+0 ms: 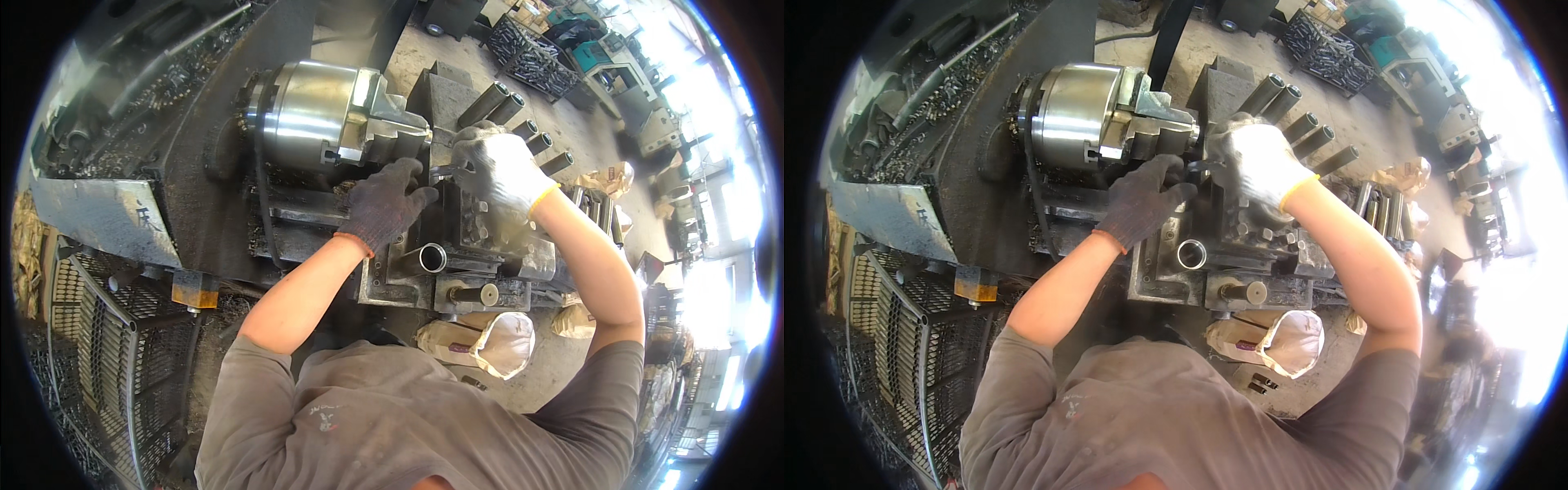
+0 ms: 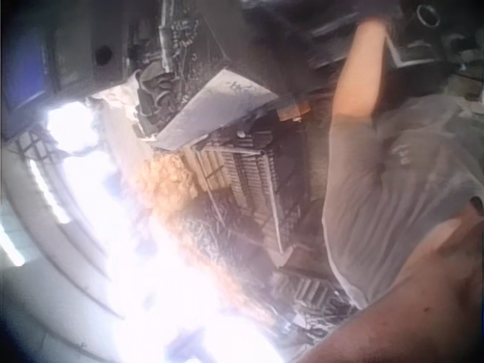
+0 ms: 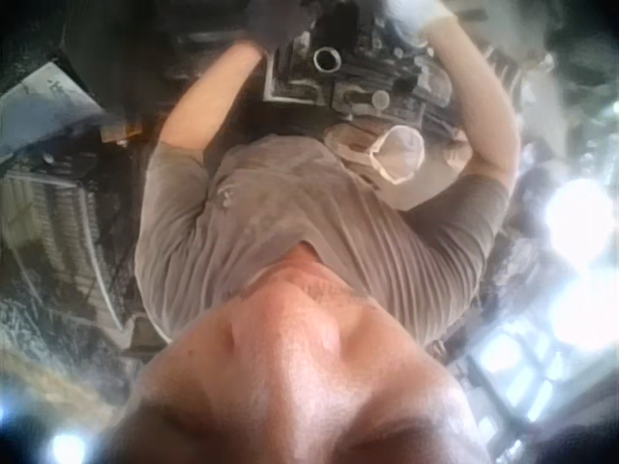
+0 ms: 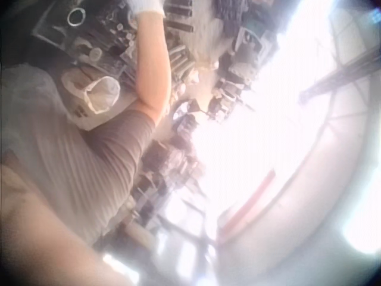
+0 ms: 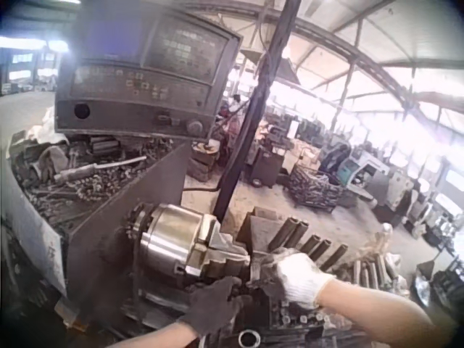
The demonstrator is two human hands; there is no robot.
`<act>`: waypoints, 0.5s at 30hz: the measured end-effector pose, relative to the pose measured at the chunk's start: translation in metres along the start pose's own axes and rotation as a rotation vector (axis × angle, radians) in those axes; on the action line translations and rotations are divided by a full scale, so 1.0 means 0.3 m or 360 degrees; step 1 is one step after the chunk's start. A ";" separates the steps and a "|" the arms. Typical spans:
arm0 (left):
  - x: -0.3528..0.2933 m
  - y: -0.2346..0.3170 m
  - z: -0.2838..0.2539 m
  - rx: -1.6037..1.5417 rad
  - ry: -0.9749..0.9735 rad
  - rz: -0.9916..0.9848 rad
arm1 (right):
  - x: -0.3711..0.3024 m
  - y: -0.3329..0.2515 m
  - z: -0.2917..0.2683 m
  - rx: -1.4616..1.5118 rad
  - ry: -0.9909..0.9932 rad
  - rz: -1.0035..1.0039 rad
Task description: The person operates a metal lathe in a workshop, repeatedly loading cylindrical metal parts into the chuck, tightening the jaws, and adjusting the tool post. The person also uses a file to deburr a small metal piece on a separate stand before returning to the lathe.
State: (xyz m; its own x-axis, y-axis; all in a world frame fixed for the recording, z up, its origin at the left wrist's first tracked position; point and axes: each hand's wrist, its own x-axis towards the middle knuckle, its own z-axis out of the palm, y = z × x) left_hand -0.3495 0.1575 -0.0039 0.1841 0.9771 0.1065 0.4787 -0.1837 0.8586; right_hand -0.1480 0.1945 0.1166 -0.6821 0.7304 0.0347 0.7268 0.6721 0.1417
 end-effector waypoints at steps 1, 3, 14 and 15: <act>0.013 -0.026 0.026 -0.0023 -0.0067 -0.0043 | 0.015 0.022 0.033 -0.0148 -0.0131 0.0075; 0.036 -0.072 0.074 -0.0074 -0.0245 -0.0186 | 0.037 0.049 0.102 -0.0170 -0.0322 0.0110; 0.136 -0.186 0.275 -0.0429 -0.0169 -0.0108 | 0.117 0.035 0.197 -0.0290 -0.0581 0.0254; 0.141 -0.190 0.280 -0.0446 -0.0196 -0.0116 | 0.120 0.032 0.195 -0.0277 -0.0606 0.0267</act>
State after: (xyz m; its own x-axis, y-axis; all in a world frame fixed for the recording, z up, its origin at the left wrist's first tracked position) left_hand -0.2969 0.2003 -0.0905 0.2689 0.9631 -0.0071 0.2420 -0.0604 0.9684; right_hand -0.1610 0.2344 0.0612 -0.4544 0.8420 -0.2907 0.7782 0.5341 0.3304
